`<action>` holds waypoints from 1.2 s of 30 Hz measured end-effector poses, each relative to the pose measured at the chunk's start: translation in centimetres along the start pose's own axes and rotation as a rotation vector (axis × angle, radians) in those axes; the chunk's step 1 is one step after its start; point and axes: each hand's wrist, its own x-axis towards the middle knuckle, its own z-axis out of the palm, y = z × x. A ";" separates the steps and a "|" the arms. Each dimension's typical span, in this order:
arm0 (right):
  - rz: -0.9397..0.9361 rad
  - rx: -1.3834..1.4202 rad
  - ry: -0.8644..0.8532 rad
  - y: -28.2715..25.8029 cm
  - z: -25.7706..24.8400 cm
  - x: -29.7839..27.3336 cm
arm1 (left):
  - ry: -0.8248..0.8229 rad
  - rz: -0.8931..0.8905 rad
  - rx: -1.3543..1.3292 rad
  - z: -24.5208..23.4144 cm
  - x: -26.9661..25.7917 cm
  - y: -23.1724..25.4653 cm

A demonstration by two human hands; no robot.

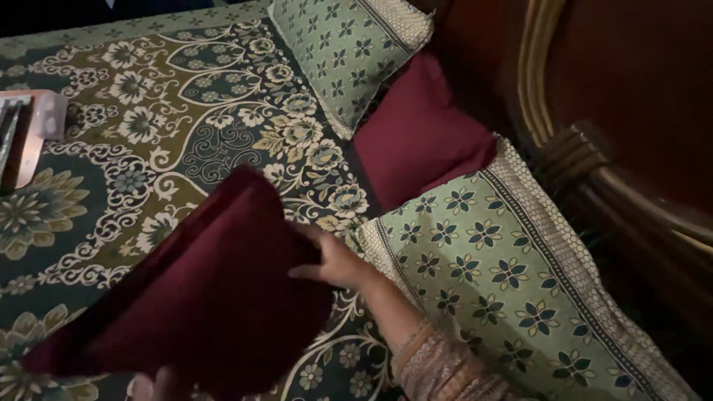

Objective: The person tidies a cluttered bedroom. They fold a dark fringed cloth and place it on a shelf, arrange cushions and pillows on the bed, open a bedside drawer to stow a small item, then gather books, a clipboard and papers from the bed and stack them on the nightstand.

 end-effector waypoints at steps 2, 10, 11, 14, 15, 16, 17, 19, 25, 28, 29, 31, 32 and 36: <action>0.011 -0.043 0.034 -0.1 -1.2 0.0 | -0.141 0.023 0.046 1.9 0.0 1.7; 0.045 -0.020 0.265 1.0 1.6 -0.2 | -0.237 0.527 0.686 15.2 -2.5 -0.2; -0.001 -0.012 0.308 1.4 2.1 -1.2 | -0.237 0.538 0.663 16.1 -3.7 -0.9; -0.034 -0.063 0.477 2.2 2.1 -3.3 | -0.286 0.525 0.601 18.2 -6.2 -2.3; 0.041 -0.127 0.553 2.6 1.7 -4.4 | -0.342 0.469 0.586 18.4 -7.1 -2.6; 0.116 -0.194 0.629 3.2 1.1 -5.0 | -0.397 0.412 0.571 18.6 -7.6 -2.9; 0.154 -0.097 0.632 3.7 0.2 -5.4 | -0.404 0.450 0.556 19.0 -8.1 -3.1; 0.229 0.093 0.635 4.6 -1.7 -6.0 | -0.416 0.527 0.525 20.0 -8.5 -3.1; 0.241 0.026 0.738 5.1 -7.9 -1.9 | -0.383 0.441 0.574 23.2 -7.6 0.0; -0.245 -0.160 0.727 6.0 -12.0 2.8 | -0.298 0.519 0.551 23.6 -7.1 1.1; -0.234 -0.201 0.723 6.6 -13.6 4.4 | -0.288 0.514 0.560 23.5 -6.8 1.3; -0.202 -0.415 0.678 8.2 -17.1 7.3 | -0.266 0.503 0.578 23.1 -6.3 1.0; -0.186 -0.521 0.652 9.1 -18.2 8.2 | -0.267 0.484 0.599 22.8 -6.2 0.6; 0.190 -0.734 0.668 10.7 -20.6 9.8 | -0.276 0.431 0.671 21.6 -6.7 -2.1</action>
